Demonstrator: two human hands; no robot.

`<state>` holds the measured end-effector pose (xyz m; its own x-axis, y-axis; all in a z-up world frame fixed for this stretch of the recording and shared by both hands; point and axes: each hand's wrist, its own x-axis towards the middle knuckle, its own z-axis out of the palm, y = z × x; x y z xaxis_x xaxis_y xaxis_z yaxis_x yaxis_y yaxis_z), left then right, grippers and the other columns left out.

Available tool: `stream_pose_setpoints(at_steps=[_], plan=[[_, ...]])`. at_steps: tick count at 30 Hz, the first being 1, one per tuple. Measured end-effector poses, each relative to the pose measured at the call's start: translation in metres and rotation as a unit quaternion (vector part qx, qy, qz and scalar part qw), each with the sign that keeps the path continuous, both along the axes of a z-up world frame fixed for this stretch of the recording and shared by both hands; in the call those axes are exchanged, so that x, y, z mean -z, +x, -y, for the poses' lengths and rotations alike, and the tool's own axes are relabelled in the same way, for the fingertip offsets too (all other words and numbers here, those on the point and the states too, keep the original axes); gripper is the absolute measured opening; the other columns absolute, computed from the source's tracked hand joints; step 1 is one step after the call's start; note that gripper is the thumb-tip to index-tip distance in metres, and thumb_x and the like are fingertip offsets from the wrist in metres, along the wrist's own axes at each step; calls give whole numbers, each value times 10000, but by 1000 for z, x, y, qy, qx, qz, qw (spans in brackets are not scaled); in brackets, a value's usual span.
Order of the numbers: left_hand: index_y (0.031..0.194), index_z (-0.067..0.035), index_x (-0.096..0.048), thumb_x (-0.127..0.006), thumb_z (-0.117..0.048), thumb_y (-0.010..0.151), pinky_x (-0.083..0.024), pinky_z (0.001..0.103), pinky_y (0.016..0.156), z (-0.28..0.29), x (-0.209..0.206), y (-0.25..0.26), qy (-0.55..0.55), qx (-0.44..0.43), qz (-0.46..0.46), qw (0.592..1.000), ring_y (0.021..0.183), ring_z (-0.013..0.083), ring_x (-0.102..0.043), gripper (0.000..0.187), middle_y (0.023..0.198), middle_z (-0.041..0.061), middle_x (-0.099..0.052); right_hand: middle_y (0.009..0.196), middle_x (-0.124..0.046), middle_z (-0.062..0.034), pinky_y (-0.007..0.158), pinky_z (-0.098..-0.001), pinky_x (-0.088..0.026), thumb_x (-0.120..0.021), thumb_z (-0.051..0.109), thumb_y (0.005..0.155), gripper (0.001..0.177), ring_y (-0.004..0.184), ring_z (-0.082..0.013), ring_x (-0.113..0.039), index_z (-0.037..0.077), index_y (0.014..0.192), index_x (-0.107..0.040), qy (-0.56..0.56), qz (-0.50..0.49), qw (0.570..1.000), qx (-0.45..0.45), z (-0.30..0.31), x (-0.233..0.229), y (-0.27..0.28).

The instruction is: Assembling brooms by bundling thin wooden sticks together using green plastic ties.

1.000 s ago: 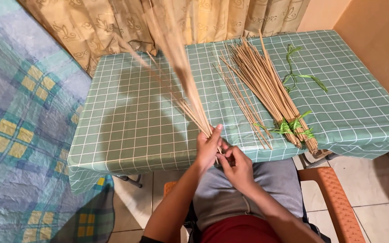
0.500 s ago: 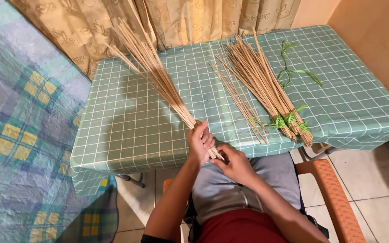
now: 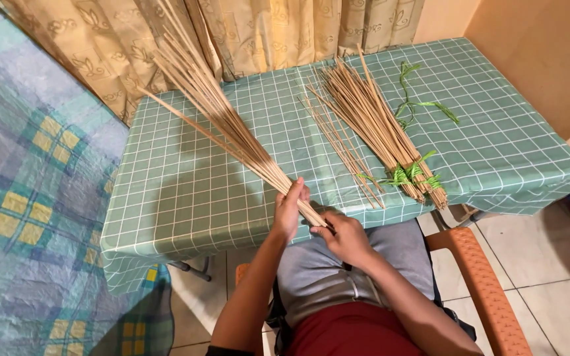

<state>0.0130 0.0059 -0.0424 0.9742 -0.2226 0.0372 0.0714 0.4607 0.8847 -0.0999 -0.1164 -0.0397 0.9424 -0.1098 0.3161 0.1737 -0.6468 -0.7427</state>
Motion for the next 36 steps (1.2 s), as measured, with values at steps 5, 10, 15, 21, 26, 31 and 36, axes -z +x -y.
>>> stream_pose_setpoints(at_steps=[5,10,15,21,26,31,36], plan=[[719,-6,-624,-651,-411,1004,-401,286,368,-7,-4,3,95,14,-12,995,433,169,-438,495,543,108,-411,708,-736,-138,623,-413,-578,-839,262,825,225,710,-354,-737,118,975,-755,-11,12,1000,13,5,-11,-4],[745,14,-622,-645,-391,1008,-396,289,308,-5,-8,1,78,10,-28,997,410,176,-411,484,538,116,-386,748,-747,-137,661,-433,-576,-881,228,769,217,757,-373,-737,106,917,-780,25,76,996,-35,28,-23,6],[727,13,-633,-658,-362,1002,-395,303,281,-3,7,5,100,14,-26,995,393,186,-428,465,527,126,-390,818,-722,-62,784,-412,-547,-734,325,939,187,816,-310,-702,149,959,-794,-159,82,979,100,72,-6,24],[721,22,-629,-646,-348,1000,-400,285,296,-1,2,1,112,15,-37,993,385,174,-427,464,504,131,-404,899,-679,-70,773,-456,-539,-799,486,792,390,903,-327,-642,130,952,-799,-313,78,899,296,109,45,50],[718,30,-628,-644,-344,998,-403,285,295,-2,5,0,113,19,-28,993,378,175,-433,467,494,126,-407,856,-666,-38,803,-454,-491,-767,335,854,177,909,-303,-619,170,906,-804,-321,84,892,308,118,65,62],[714,36,-622,-638,-336,1002,-400,276,299,-1,4,4,99,17,-12,995,377,166,-425,471,479,125,-393,804,-653,-25,787,-423,-468,-767,198,815,73,889,-281,-617,161,876,-779,-299,136,900,287,123,70,72],[704,36,-625,-652,-324,993,-400,277,293,-4,5,5,88,13,-8,996,367,165,-426,463,469,135,-413,849,-613,-44,744,-426,-496,-703,88,898,82,854,-296,-608,117,974,-713,-250,212,902,282,114,62,72]])
